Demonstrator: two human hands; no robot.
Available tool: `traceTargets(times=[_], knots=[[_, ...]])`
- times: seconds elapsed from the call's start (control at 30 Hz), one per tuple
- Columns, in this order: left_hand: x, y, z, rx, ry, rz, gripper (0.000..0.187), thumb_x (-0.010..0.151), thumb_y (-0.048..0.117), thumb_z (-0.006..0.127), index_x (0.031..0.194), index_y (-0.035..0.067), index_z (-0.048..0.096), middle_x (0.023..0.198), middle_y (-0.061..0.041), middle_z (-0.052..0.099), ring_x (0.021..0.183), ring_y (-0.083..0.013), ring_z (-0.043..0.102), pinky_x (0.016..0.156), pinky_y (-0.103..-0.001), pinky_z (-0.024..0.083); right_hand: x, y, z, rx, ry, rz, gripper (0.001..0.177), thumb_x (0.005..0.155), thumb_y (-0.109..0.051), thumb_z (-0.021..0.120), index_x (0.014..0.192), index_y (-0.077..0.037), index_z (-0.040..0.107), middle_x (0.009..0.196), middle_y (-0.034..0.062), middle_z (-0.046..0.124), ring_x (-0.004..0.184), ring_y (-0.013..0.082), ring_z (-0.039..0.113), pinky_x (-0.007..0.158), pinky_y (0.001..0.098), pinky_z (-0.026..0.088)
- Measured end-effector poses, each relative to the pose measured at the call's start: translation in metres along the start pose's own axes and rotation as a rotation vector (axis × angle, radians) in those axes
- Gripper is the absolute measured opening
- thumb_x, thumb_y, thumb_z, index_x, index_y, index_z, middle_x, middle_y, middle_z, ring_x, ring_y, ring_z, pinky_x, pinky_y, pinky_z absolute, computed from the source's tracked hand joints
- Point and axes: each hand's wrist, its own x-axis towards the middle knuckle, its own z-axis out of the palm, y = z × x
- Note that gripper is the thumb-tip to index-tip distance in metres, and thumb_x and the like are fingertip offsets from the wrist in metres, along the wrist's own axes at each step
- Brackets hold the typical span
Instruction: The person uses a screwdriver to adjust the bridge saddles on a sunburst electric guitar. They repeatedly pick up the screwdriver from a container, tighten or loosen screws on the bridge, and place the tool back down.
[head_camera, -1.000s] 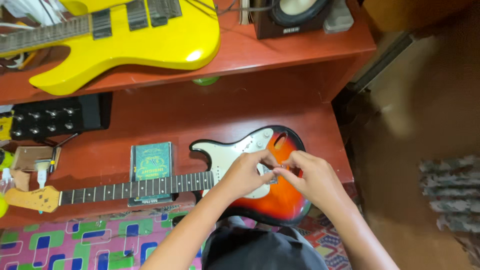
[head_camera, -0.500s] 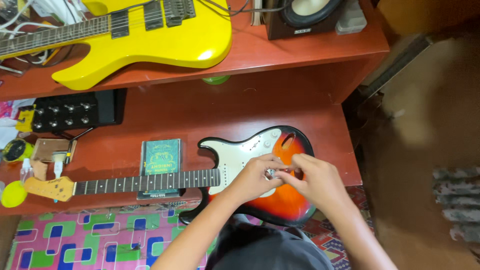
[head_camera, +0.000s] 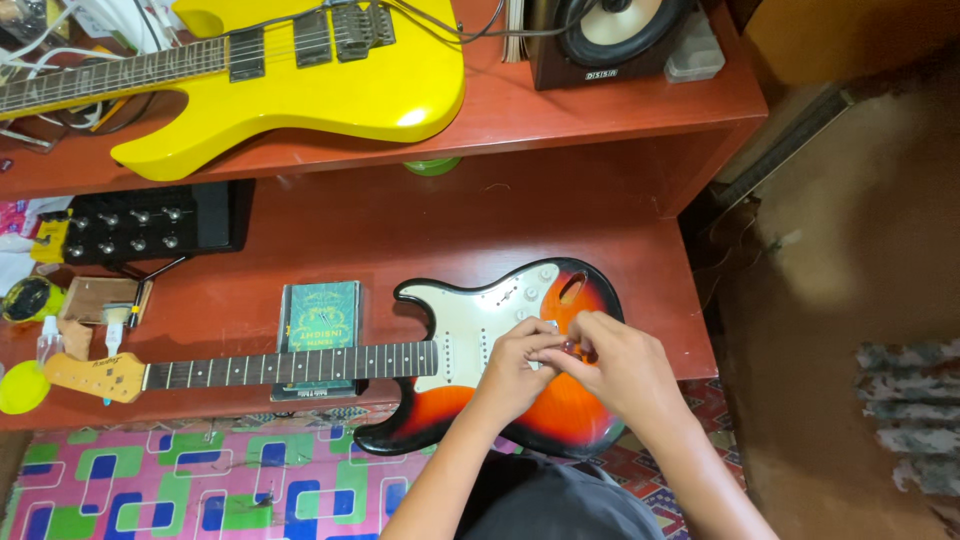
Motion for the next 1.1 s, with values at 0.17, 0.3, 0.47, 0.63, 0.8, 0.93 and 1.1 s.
traceTargets(times=[0.17,0.3,0.47,0.63,0.8,0.93,1.1], knots=[[0.003,0.018,-0.016,-0.138,-0.065,-0.200,0.033,0.082,-0.004,0.079,0.113,0.004,0.073,0.096,-0.015,0.074,0.093,-0.0235,0.074,0.085,-0.034,0.063,0.005,-0.010,-0.025,0.161,-0.152,-0.014,0.018,0.088,-0.033,0.075,0.105,-0.028,0.072,0.087,-0.0054,0.075,0.089,0.0232,0.076,0.075,0.0391,0.060],[0.005,0.018,-0.009,-0.193,-0.065,-0.264,0.017,0.088,0.002,0.077,0.103,0.001,0.069,0.088,-0.015,0.076,0.088,-0.0194,0.077,0.082,-0.031,0.064,0.007,0.004,-0.013,0.034,-0.071,-0.008,0.024,0.083,-0.039,0.080,0.084,-0.022,0.063,0.074,-0.0052,0.065,0.078,0.0205,0.072,0.070,0.0376,0.057],[0.016,-0.006,-0.014,-0.137,-0.092,-0.223,0.013,0.085,0.004,0.081,0.097,0.003,0.075,0.090,-0.014,0.077,0.090,-0.0207,0.076,0.078,-0.031,0.063,0.012,-0.017,-0.032,0.076,-0.089,0.029,0.025,0.085,-0.038,0.077,0.100,-0.027,0.061,0.084,-0.0046,0.066,0.081,0.0211,0.074,0.069,0.0414,0.058],[0.023,0.036,-0.035,-0.113,-0.221,-0.169,0.015,0.085,-0.005,0.075,0.099,0.001,0.077,0.099,-0.016,0.075,0.095,-0.0227,0.072,0.080,-0.034,0.063,0.017,-0.014,-0.039,0.093,-0.214,0.007,0.008,0.095,-0.025,0.068,0.102,-0.025,0.071,0.086,-0.0057,0.072,0.084,0.0216,0.076,0.070,0.0362,0.061],[0.023,0.004,-0.026,-0.135,-0.225,-0.169,0.021,0.086,0.000,0.079,0.106,0.000,0.072,0.093,-0.015,0.075,0.091,-0.0252,0.075,0.084,-0.036,0.064,0.019,-0.011,-0.016,-0.264,-0.256,-0.101,0.016,0.100,-0.039,0.059,0.097,-0.023,0.056,0.078,-0.0037,0.060,0.079,0.0183,0.071,0.067,0.0335,0.057],[0.031,0.001,-0.036,-0.177,-0.314,-0.193,0.017,0.086,0.005,0.081,0.102,0.002,0.076,0.095,-0.013,0.078,0.093,-0.0213,0.075,0.086,-0.033,0.062,0.020,-0.020,-0.025,-0.437,-0.278,-0.073,0.017,0.097,-0.043,0.060,0.103,-0.028,0.057,0.079,-0.0061,0.061,0.080,0.0154,0.070,0.065,0.0317,0.056],[0.038,0.004,-0.054,-0.174,-0.454,-0.098,0.020,0.087,0.001,0.076,0.107,-0.002,0.075,0.109,-0.020,0.073,0.105,-0.0306,0.070,0.094,-0.041,0.059,0.026,-0.024,-0.040,-0.285,-0.414,-0.148,0.012,0.099,-0.020,0.056,0.108,-0.023,0.063,0.089,-0.0049,0.066,0.091,0.0193,0.071,0.071,0.0314,0.059]])
